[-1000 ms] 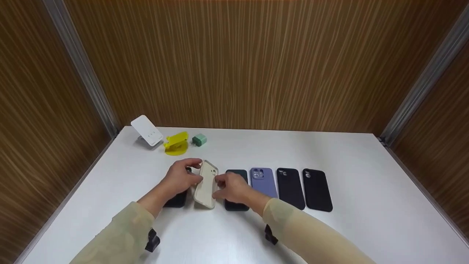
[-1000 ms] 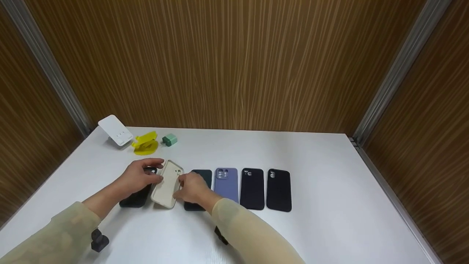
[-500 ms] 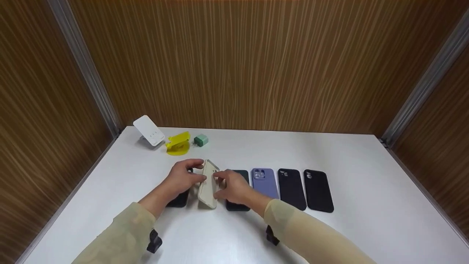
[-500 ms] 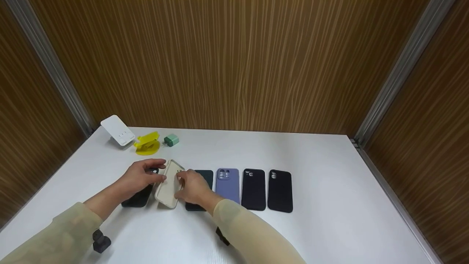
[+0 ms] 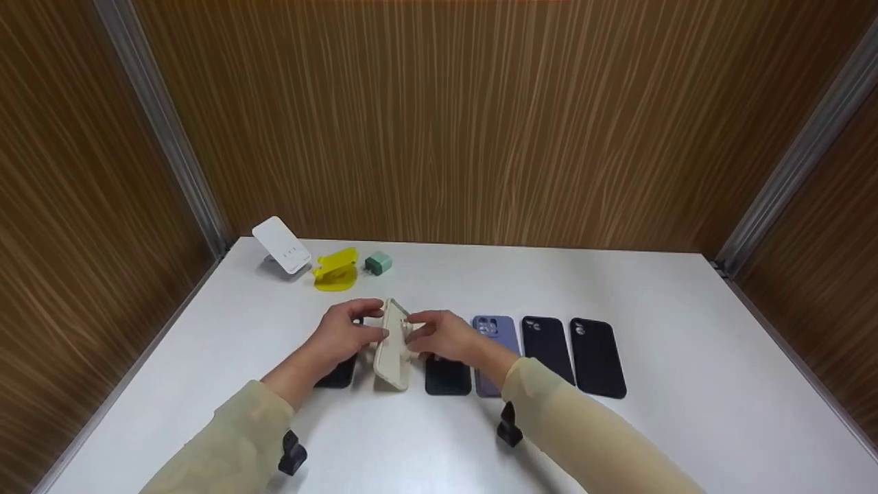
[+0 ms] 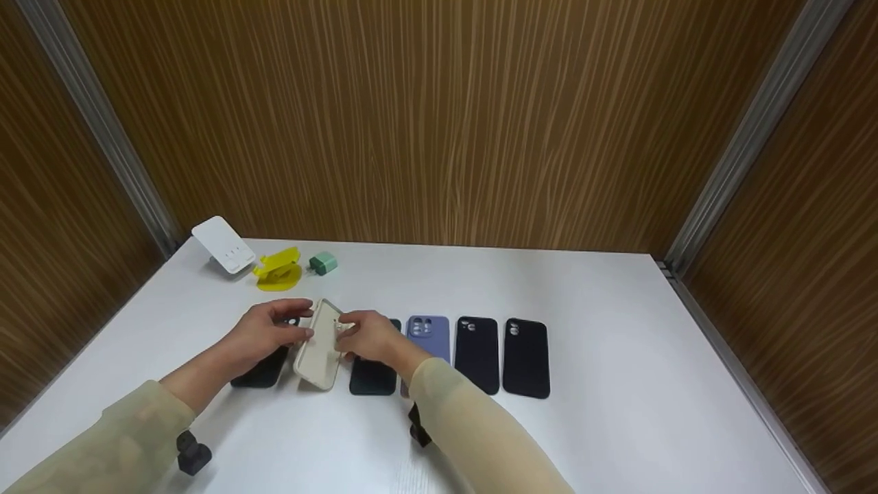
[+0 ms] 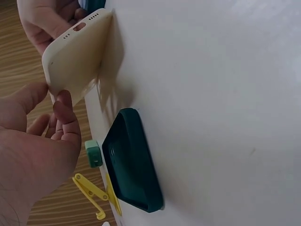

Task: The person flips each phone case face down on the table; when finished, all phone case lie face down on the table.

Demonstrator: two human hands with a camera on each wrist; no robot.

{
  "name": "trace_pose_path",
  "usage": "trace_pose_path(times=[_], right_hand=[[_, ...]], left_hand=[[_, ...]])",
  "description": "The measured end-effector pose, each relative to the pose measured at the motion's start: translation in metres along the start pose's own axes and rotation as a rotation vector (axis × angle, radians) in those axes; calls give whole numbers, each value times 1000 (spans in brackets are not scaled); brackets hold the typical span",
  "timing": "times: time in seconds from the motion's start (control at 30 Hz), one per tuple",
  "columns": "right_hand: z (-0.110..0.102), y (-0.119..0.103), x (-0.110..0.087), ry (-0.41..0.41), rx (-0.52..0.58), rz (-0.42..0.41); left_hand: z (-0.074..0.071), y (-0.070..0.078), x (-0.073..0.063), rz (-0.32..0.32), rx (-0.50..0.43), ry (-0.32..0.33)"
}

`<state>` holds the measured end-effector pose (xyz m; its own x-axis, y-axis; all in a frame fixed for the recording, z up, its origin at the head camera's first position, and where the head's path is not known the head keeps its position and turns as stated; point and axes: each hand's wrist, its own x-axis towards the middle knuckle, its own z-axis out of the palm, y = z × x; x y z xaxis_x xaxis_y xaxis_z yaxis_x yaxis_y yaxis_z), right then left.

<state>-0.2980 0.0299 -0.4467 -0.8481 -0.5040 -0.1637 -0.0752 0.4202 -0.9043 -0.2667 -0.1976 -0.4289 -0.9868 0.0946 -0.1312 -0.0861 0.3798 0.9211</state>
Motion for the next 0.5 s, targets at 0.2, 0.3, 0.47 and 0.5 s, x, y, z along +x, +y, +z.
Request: trace_pose_path(times=[0.2,0.3,0.47,0.5], right_hand=[[-9,-2,0,-94,317,146],[-11,-3,-1,-126,431,171],[-14,-6,-4,-151,514,169],[-15,-6,-5,-153,525,165]], left_hand=[[3,0,0,-15,-24,-4],[4,0,0,-14,-50,-8],[6,-1,0,2,-124,-48],[7,-2,0,8,-138,-60]])
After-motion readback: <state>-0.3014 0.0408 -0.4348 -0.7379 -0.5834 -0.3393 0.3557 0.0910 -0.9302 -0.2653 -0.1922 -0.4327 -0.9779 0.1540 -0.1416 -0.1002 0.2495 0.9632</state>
